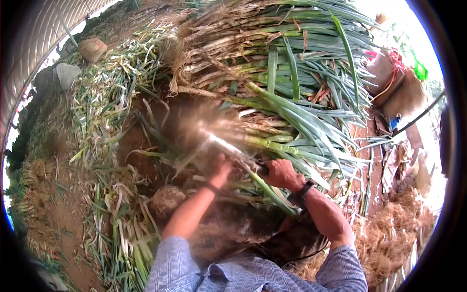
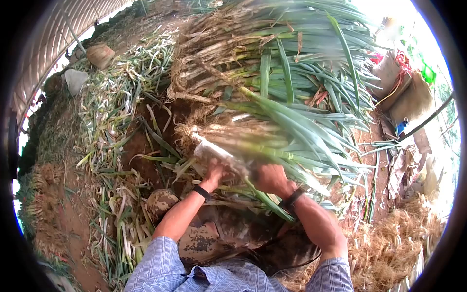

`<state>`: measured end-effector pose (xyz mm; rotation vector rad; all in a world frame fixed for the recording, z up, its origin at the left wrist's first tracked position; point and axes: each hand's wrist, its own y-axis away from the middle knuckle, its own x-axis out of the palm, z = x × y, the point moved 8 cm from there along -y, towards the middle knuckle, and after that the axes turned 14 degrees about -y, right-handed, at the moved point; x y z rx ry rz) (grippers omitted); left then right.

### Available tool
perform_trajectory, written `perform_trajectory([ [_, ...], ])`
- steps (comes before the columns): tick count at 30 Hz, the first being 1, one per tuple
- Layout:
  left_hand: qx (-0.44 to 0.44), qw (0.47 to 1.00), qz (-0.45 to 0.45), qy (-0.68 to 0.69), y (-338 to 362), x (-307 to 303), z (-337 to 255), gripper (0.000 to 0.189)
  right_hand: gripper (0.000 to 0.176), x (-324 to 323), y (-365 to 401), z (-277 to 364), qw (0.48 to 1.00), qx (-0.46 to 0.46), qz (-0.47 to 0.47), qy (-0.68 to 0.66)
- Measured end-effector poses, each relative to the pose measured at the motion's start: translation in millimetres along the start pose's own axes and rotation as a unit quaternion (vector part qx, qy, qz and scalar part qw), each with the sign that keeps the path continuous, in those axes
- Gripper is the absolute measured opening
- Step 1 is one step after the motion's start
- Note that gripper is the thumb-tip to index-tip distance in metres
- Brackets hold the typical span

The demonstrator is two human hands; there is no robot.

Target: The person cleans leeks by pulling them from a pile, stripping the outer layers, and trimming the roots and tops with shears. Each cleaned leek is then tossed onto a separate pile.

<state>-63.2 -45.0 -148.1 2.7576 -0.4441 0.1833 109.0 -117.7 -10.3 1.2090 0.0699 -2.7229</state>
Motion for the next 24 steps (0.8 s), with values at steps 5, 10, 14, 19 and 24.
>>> perform_trajectory([
  [5,-0.043,0.999,0.011,-0.027,4.7,2.1,-7.2,0.014,0.038,-7.1,-0.5,15.0,1.000,-0.016,0.001,0.002],
  [10,0.037,0.986,-0.158,-0.044,0.3,-37.5,-25.6,0.026,0.033,-13.3,10.3,4.5,0.993,0.069,0.093,-0.012],
  [14,0.065,0.980,-0.168,0.082,10.6,-32.7,-45.6,0.029,0.034,-19.6,15.8,-5.4,0.995,0.053,0.088,-0.022],
  [19,0.100,0.992,-0.008,0.070,-9.0,-33.7,-30.1,0.028,0.035,-24.8,13.7,-0.5,0.996,-0.046,0.013,-0.082],
  [24,0.084,0.969,0.097,0.212,6.3,-11.3,-55.6,0.034,0.036,-36.6,13.6,24.2,0.991,-0.099,-0.002,-0.088],
])
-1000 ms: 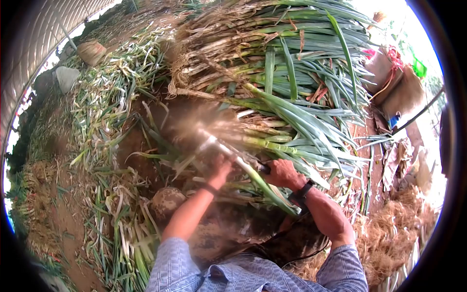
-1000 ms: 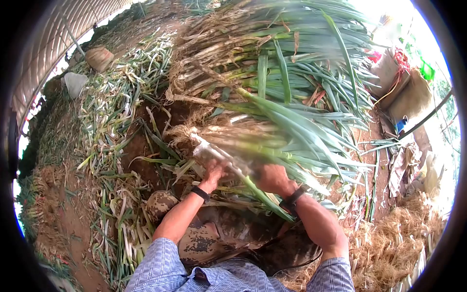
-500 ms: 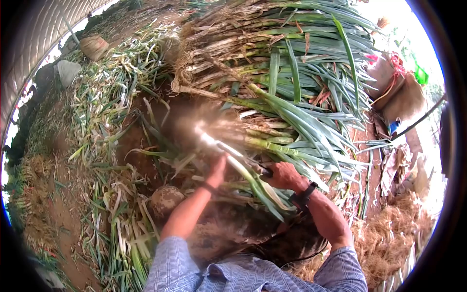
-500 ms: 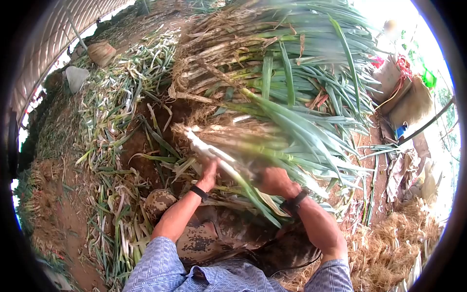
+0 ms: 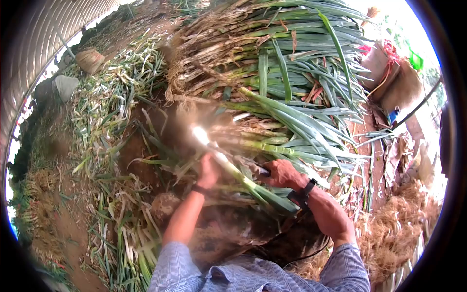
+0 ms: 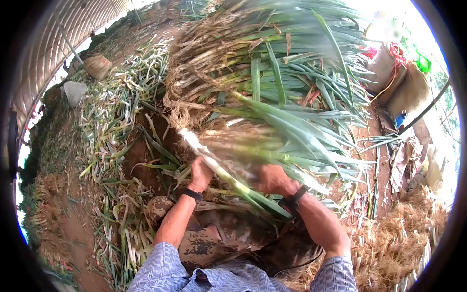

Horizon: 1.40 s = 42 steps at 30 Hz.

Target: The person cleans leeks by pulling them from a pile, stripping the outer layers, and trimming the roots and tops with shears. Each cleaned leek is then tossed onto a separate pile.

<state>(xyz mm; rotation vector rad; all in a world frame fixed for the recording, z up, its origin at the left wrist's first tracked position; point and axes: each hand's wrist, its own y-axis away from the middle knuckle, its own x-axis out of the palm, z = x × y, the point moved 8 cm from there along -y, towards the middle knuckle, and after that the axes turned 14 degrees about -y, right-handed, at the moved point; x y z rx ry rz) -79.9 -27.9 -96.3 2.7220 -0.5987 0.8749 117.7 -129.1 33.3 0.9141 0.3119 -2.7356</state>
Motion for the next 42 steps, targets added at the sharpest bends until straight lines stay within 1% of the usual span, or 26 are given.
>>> perform_trajectory([
  [3,-0.009,0.995,-0.102,-0.008,5.4,-2.7,-9.3,0.040,0.037,-2.6,-4.0,0.3,0.999,0.015,-0.029,0.011],
  [4,-0.015,0.996,-0.087,-0.004,5.0,2.6,-11.2,0.044,0.037,-4.3,-4.3,-1.6,0.999,0.029,-0.044,0.016],
  [7,-0.005,0.997,-0.072,-0.032,7.8,12.8,-15.7,0.045,0.038,-9.7,-9.9,19.7,0.998,0.002,-0.055,-0.007],
  [10,-0.024,0.997,-0.071,0.008,4.9,15.3,-15.4,0.045,0.041,-8.0,-13.5,11.7,0.998,0.029,-0.052,0.007],
  [12,-0.028,0.998,-0.046,0.015,3.0,13.0,-13.8,0.045,0.042,-10.4,-15.3,15.8,0.998,0.021,-0.057,0.001],
  [14,-0.026,0.999,-0.026,0.015,1.2,8.9,-12.0,0.046,0.044,-13.5,-16.0,29.1,0.998,-0.011,-0.061,-0.013],
  [16,-0.022,1.000,-0.011,0.007,3.2,12.5,-14.7,0.046,0.044,-14.7,-16.2,18.5,0.998,0.030,-0.061,-0.012],
  [19,-0.037,0.998,-0.037,-0.033,2.0,16.0,-14.6,0.047,0.043,-19.4,-15.5,24.5,0.998,0.013,-0.059,-0.011],
  [20,-0.056,0.996,-0.068,-0.010,-1.0,15.7,-12.0,0.050,0.042,-19.4,-13.8,28.8,0.998,-0.010,-0.065,-0.016],
  [22,0.012,0.989,-0.091,-0.119,-5.3,-1.7,-11.3,0.047,0.040,-15.2,-10.6,27.8,0.999,-0.010,-0.046,-0.007],
  [24,-0.006,0.987,-0.143,-0.068,-1.6,-9.8,-8.8,0.040,0.039,-12.0,-4.0,9.4,0.999,0.035,-0.004,0.019],
  [25,0.018,0.990,-0.140,-0.032,-4.1,-15.5,-7.8,0.034,0.038,-9.8,-0.3,0.0,0.998,0.059,0.015,0.033],
  [26,0.033,0.990,-0.131,-0.034,-6.3,-19.8,-5.9,0.031,0.037,-9.2,1.5,-1.1,0.999,0.036,0.015,0.025],
  [27,0.048,0.991,-0.121,-0.035,-7.9,-19.6,-7.0,0.028,0.037,-8.8,1.3,-0.7,0.999,0.043,0.017,0.023],
  [30,-0.013,0.971,-0.153,-0.181,-8.3,-35.3,0.8,0.023,0.035,-6.5,3.2,-1.9,0.998,0.059,0.019,0.032],
  [32,0.000,0.973,-0.171,-0.155,-4.9,-33.4,2.5,0.022,0.033,1.1,3.0,-9.6,0.997,0.057,0.013,0.054],
  [33,0.006,0.973,-0.181,-0.142,-3.7,-35.5,3.8,0.021,0.029,3.5,3.6,-9.9,0.997,0.056,0.022,0.058],
  [36,0.009,0.949,-0.215,-0.231,-2.6,-48.3,3.8,0.019,0.027,9.6,3.6,-10.1,0.995,0.056,0.043,0.068],
  [39,0.026,0.899,-0.242,-0.364,-0.8,-61.0,3.6,0.020,0.024,13.6,2.6,-11.0,0.994,0.063,0.055,0.076],
  [41,0.079,0.900,-0.254,-0.344,-2.8,-78.7,16.5,0.022,0.022,19.9,0.8,-10.3,0.993,0.056,0.075,0.078],
  [42,0.084,0.901,-0.251,-0.344,-1.8,-76.0,18.3,0.021,0.021,17.8,-1.2,-7.9,0.994,0.049,0.053,0.078],
])
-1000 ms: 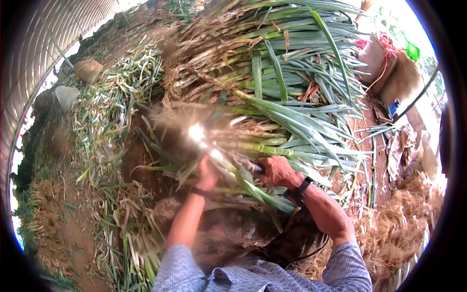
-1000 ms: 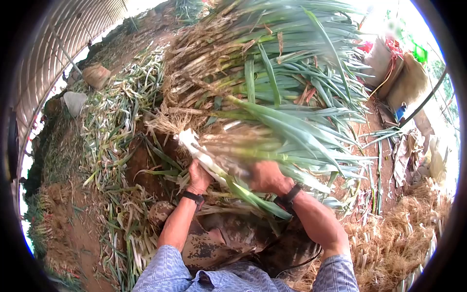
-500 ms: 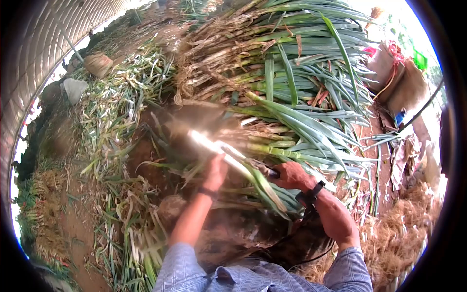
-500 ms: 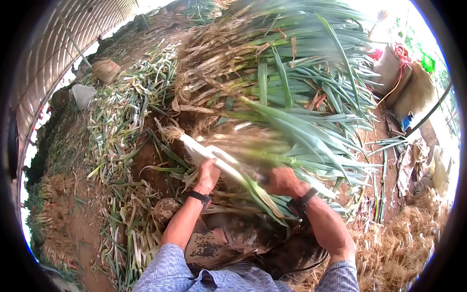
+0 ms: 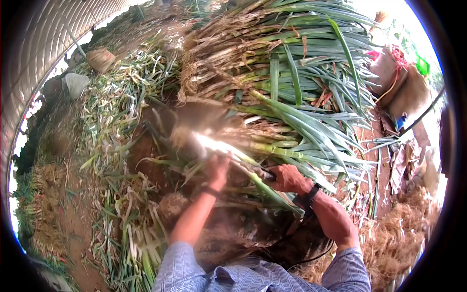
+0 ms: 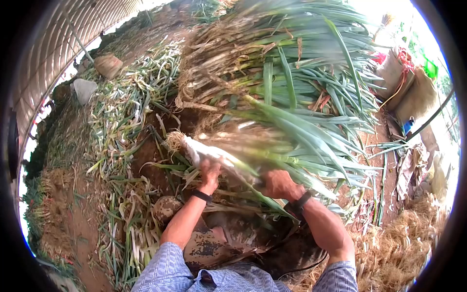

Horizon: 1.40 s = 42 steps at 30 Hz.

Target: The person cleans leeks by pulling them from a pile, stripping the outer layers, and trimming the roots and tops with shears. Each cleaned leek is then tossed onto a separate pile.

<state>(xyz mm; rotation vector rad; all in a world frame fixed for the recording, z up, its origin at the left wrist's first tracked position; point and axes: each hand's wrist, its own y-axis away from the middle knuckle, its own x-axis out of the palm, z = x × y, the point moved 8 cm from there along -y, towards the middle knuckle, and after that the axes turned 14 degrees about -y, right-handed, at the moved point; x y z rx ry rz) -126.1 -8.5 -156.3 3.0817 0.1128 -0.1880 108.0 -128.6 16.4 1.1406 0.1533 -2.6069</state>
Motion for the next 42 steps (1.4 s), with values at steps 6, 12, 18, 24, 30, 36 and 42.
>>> perform_trajectory([
  [6,0.003,0.998,0.019,-0.052,3.1,12.0,0.0,0.017,0.021,5.3,-9.1,18.3,0.998,-0.047,-0.018,0.023],
  [12,-0.050,0.995,0.060,0.061,28.0,16.0,-39.3,0.017,0.032,16.4,-20.0,16.0,0.998,-0.049,-0.035,0.030],
  [18,-0.090,0.985,0.098,0.111,37.2,25.8,-43.1,0.022,0.037,23.2,-23.4,13.4,0.999,0.000,-0.003,0.049],
  [24,-0.170,0.947,0.081,0.260,44.6,31.5,-39.9,0.018,0.036,-6.4,-16.1,27.9,0.998,0.015,-0.041,-0.041],
  [30,-0.184,0.911,0.157,0.333,52.1,34.5,-72.0,0.026,0.032,-4.7,-5.0,18.5,0.998,-0.038,-0.028,-0.028],
  [36,-0.148,0.931,0.173,0.285,63.2,32.1,-90.6,0.017,0.029,-8.7,4.9,13.5,0.999,-0.035,-0.038,-0.010],
  [42,-0.152,0.936,0.169,0.267,68.6,26.6,-101.4,0.015,0.029,-6.5,6.0,7.8,0.999,-0.015,-0.027,-0.015],
])
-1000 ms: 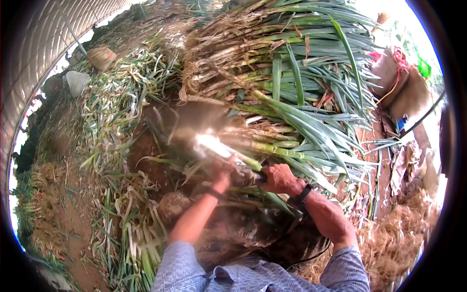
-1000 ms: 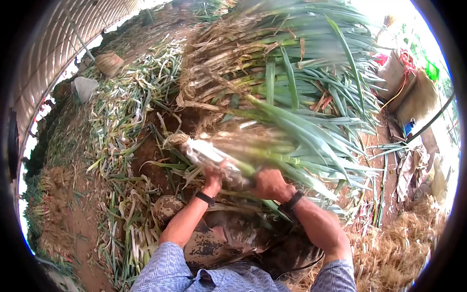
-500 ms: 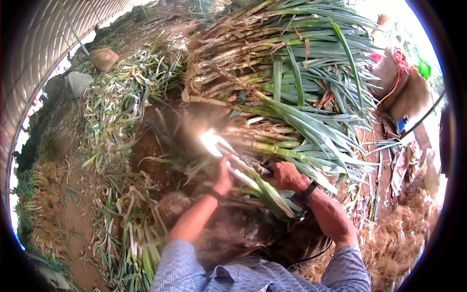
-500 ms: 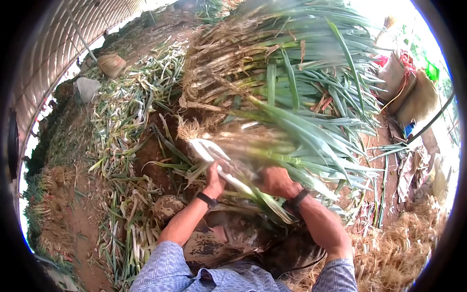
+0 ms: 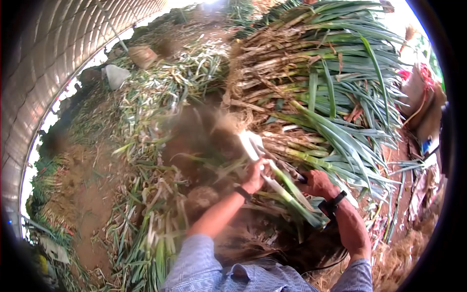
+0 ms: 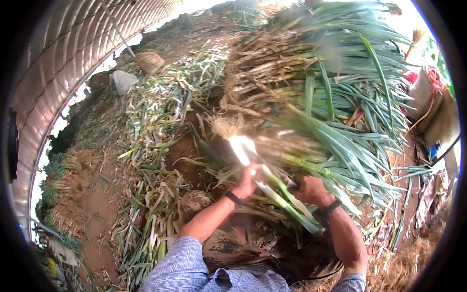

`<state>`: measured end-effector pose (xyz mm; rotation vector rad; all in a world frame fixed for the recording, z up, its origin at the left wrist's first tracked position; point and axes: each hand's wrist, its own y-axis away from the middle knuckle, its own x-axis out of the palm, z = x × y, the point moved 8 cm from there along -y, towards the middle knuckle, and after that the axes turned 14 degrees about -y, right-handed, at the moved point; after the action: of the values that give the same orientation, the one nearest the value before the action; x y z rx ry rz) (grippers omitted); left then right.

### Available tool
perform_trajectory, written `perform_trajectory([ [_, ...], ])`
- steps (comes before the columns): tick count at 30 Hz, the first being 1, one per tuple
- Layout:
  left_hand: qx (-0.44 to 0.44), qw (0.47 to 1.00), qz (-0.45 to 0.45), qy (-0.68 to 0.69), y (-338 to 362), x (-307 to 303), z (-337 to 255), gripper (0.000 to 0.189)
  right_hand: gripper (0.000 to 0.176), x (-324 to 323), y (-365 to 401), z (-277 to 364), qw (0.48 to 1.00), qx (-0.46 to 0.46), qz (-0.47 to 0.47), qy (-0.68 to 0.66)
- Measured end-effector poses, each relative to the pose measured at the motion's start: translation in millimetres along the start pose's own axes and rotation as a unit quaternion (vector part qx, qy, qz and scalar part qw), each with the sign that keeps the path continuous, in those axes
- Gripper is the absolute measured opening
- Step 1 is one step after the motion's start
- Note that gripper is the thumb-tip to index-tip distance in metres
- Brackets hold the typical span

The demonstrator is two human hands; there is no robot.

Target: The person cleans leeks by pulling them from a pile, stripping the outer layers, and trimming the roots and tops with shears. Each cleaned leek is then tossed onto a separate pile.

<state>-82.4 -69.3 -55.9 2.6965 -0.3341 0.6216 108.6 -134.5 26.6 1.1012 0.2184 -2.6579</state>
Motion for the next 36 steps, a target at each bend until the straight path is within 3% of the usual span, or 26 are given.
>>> perform_trajectory([
  [2,0.022,1.000,0.007,-0.003,0.9,-0.2,-4.6,0.013,0.030,-2.6,3.1,-4.1,0.999,0.025,0.016,0.021],
  [6,0.045,0.999,-0.014,-0.015,5.2,-1.0,-16.3,0.010,0.031,-20.1,8.0,22.1,0.997,-0.021,-0.063,-0.044],
  [10,0.040,0.999,-0.009,-0.001,5.3,-3.0,-18.8,0.011,0.029,-13.9,12.8,18.2,0.997,-0.058,-0.049,-0.018],
  [13,0.105,0.990,-0.077,-0.046,6.9,-16.0,-42.9,0.011,0.030,-16.4,14.0,32.4,0.995,-0.094,-0.034,-0.028],
  [14,0.094,0.986,-0.139,-0.004,4.3,-27.6,-49.6,0.015,0.033,-14.9,14.6,34.4,0.998,-0.054,-0.023,-0.020],
  [15,0.137,0.966,-0.205,-0.083,19.4,-24.8,-88.3,0.018,0.033,-4.2,14.3,15.0,0.999,-0.046,0.000,-0.024],
  [16,0.178,0.971,-0.160,-0.015,18.7,-32.6,-108.1,0.021,0.033,3.6,14.2,6.8,0.999,-0.040,0.025,-0.007],
  [17,0.214,0.944,-0.248,0.033,13.0,-57.8,-128.6,0.023,0.033,7.2,17.2,-2.1,0.998,-0.026,0.050,0.010],
  [18,0.267,0.916,-0.260,-0.150,22.5,-70.8,-166.2,0.023,0.032,11.0,21.1,-13.0,0.997,0.019,0.067,0.021],
  [19,0.329,0.895,-0.233,-0.192,24.8,-85.0,-198.8,0.023,0.031,13.0,23.9,-25.4,0.997,0.022,0.070,0.023],
  [21,0.349,0.903,-0.249,-0.036,45.1,-121.5,-262.6,0.022,0.032,3.8,27.2,-29.0,0.997,0.041,0.047,0.053],
  [22,0.398,0.868,-0.280,-0.095,73.0,-120.9,-301.4,0.022,0.035,-2.3,27.8,-38.0,0.998,0.044,0.018,0.040],
  [25,0.418,0.813,-0.364,-0.177,141.8,-119.2,-395.8,0.018,0.043,-25.2,32.2,-49.0,0.996,0.076,-0.044,-0.008],
  [29,0.428,0.696,-0.395,-0.419,214.3,-115.5,-450.9,0.024,0.042,-36.5,38.7,-75.3,0.973,0.227,0.011,-0.032],
  [31,0.424,0.609,-0.406,-0.534,231.0,-147.8,-464.9,0.026,0.043,-34.4,44.8,-85.4,0.969,0.243,0.042,-0.009],
  [32,0.381,0.558,-0.445,-0.587,238.6,-155.9,-459.8,0.028,0.044,-37.9,47.9,-75.9,0.971,0.235,0.038,-0.004],
  [33,0.443,0.426,-0.428,-0.662,241.0,-179.8,-458.0,0.030,0.044,-44.6,52.2,-58.5,0.974,0.226,0.035,0.001],
  [34,0.396,0.434,-0.412,-0.697,242.6,-191.5,-441.0,0.033,0.045,-48.0,55.2,-48.9,0.976,0.216,0.032,0.006],
  [35,0.324,0.406,-0.456,-0.723,242.8,-242.9,-425.3,0.034,0.049,-47.5,57.9,-51.8,0.976,0.214,0.033,0.009],
  [36,0.244,0.447,-0.458,-0.729,241.5,-283.4,-404.1,0.034,0.053,-47.1,62.1,-57.8,0.977,0.211,0.036,0.012],
])
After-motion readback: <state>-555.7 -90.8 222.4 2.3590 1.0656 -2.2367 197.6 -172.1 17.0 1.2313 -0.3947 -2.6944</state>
